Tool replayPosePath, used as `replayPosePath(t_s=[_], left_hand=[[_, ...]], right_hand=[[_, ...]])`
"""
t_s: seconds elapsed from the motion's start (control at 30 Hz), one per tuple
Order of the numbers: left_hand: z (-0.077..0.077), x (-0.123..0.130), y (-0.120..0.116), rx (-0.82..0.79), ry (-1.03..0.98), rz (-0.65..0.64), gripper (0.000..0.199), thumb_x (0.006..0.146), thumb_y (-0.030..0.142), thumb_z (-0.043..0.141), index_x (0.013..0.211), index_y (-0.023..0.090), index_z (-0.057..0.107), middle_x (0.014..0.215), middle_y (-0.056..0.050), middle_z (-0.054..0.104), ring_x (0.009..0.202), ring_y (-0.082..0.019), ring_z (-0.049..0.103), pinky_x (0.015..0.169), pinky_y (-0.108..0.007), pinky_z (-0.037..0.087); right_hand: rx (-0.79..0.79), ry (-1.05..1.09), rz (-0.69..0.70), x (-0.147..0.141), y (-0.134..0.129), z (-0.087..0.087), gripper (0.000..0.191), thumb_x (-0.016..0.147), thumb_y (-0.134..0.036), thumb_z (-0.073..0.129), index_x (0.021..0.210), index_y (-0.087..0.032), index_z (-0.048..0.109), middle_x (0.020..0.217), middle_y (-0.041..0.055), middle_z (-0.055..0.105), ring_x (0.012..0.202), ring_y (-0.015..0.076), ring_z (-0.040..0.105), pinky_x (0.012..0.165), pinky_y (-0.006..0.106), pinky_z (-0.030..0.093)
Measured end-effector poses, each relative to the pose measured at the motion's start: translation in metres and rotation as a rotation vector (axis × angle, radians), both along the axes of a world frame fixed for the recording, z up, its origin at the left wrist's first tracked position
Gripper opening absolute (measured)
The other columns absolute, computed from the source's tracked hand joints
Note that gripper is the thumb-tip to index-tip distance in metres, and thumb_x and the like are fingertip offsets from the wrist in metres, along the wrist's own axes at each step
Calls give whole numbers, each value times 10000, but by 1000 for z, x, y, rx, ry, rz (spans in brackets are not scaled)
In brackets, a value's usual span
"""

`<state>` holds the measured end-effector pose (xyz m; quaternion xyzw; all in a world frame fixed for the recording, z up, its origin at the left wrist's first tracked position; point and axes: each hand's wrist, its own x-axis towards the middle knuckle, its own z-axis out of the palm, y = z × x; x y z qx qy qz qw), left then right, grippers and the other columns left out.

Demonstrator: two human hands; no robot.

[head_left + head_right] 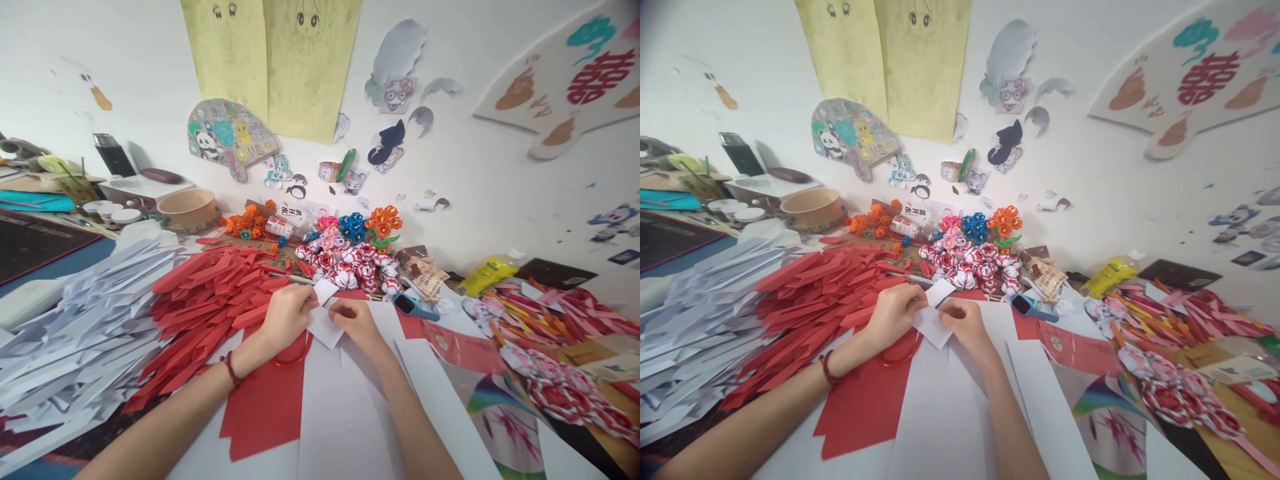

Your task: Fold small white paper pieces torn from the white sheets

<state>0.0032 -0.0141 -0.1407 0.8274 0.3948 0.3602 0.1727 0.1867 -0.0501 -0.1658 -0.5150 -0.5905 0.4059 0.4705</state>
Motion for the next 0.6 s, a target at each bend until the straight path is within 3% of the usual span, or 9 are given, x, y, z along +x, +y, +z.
replayPosePath(t_s=[0.6], left_hand=[[0,-3,4,113,-68,11,150,801,78,512,719,165,603,717,-24,619,693,-137,552,628,-225,373]], right_hand=[[61,-216,-71,17,1,-3,85,665,-146,561,643,-153,643,636,2,615,593,133,525,566,240,390]])
